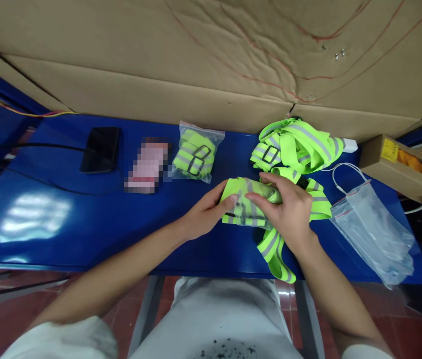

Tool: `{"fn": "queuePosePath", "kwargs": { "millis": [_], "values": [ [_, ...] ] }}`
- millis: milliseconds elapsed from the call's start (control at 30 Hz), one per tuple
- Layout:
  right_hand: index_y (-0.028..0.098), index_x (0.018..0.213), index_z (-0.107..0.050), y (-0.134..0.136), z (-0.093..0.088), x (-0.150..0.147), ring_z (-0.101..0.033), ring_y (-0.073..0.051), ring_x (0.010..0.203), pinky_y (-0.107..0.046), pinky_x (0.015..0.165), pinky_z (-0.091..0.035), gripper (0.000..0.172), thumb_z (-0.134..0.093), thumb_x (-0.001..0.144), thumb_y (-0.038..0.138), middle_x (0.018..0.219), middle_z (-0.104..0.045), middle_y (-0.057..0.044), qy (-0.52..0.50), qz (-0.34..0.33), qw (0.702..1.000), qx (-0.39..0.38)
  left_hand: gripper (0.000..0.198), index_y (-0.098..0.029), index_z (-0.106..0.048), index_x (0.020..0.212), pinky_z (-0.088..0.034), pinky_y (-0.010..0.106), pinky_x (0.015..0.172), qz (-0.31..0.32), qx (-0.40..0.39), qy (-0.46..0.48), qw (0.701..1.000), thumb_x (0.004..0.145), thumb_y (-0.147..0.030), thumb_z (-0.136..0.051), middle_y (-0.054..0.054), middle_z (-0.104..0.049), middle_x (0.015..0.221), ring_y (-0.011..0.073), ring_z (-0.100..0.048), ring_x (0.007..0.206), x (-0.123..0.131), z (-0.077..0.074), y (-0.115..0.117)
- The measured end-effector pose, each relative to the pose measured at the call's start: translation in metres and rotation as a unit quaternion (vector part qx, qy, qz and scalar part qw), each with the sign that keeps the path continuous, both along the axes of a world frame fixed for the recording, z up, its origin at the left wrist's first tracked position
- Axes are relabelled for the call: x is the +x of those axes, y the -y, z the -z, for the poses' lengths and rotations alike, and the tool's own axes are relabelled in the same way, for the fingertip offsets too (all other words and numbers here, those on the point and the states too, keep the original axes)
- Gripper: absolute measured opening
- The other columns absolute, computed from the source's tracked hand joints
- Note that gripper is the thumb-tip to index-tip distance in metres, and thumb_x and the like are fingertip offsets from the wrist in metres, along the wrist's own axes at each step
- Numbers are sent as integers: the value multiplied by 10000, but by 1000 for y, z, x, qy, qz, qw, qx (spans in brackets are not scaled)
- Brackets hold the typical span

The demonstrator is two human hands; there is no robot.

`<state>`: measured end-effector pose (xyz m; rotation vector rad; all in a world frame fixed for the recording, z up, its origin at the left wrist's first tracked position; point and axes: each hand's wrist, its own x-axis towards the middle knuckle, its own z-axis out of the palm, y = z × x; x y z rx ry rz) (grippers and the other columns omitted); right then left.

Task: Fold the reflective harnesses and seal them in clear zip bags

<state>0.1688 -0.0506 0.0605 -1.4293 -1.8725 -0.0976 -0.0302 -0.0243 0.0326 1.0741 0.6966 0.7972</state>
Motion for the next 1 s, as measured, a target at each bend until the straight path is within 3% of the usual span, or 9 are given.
{"fn": "queuePosePath", "kwargs": {
  "millis": [167,300,367,433,600,733,833,900,1000],
  "values": [
    [214,1270,-642,2,-6,5,-724,-281,1129,-427,1066,-512,431,-744,928,456,1146,-756,-100,64,-77,990,104,426,-211,-712,1209,-536,315,952,-51,-98,65,992,885,-479,-782,61,-752,1155,239,-684,1123,8,-2,2],
    [207,1510,-474,7,-17,9,-589,-330,1371,-527,1223,-352,679,-724,939,476,1476,-613,-144,202,-151,968,-9,417,-205,-720,1182,-571,326,916,-97,-133,103,981,858,-451,-814,55,-762,1129,240,-704,1095,6,-8,-5],
    [179,1610,-331,9,-19,7,-460,-363,1487,-577,1251,-296,838,-753,923,408,1619,-447,-190,251,-137,956,-59,402,-198,-720,1162,-573,342,943,-108,-142,110,978,857,-443,-815,54,-761,1135,246,-698,1125,4,-10,-7],
    [154,1638,-269,10,-17,3,-413,-379,1514,-602,1250,-288,898,-765,903,297,1642,-399,-212,268,-112,954,-75,404,-196,-711,1152,-572,346,957,-106,-156,118,975,846,-435,-825,49,-760,1134,244,-695,1138,4,-10,-6],
    [149,1632,-294,9,-5,-16,-403,-368,1524,-639,1246,-293,746,-595,950,141,1644,-403,-196,275,-94,954,-74,364,-222,-669,1139,-575,324,894,-105,-220,127,961,846,-366,-828,22,-754,1071,208,-713,1053,10,-2,-1],
    [135,1636,-288,6,1,-25,-379,-379,1534,-634,1262,-278,766,-646,969,251,1646,-404,-185,280,-113,951,-67,227,-210,-684,1076,-569,284,820,-148,-262,128,945,894,-314,-771,23,-750,997,181,-718,954,13,1,-2],
    [269,1583,-404,10,0,-23,-496,-351,1453,-611,1234,-310,684,-696,967,326,1546,-553,-124,281,-98,955,2,147,-206,-702,1049,-579,290,842,-176,-254,130,942,927,-285,-722,25,-759,985,187,-723,968,11,-5,-7],
    [332,1429,-567,17,-2,-21,-675,-279,1220,-502,1152,-421,507,-732,950,304,1271,-734,-58,254,-83,959,93,152,-196,-714,1060,-589,312,890,-196,-242,135,941,948,-297,-697,42,-770,1042,205,-725,1023,8,-10,-11],
    [281,1185,-676,24,-2,-21,-737,-190,851,-349,885,-540,292,-774,914,241,914,-762,-10,178,-77,971,137,230,-154,-718,1132,-586,348,992,-209,-234,161,936,948,-291,-705,82,-768,1159,230,-719,1117,5,-15,-16]
  ]
}}
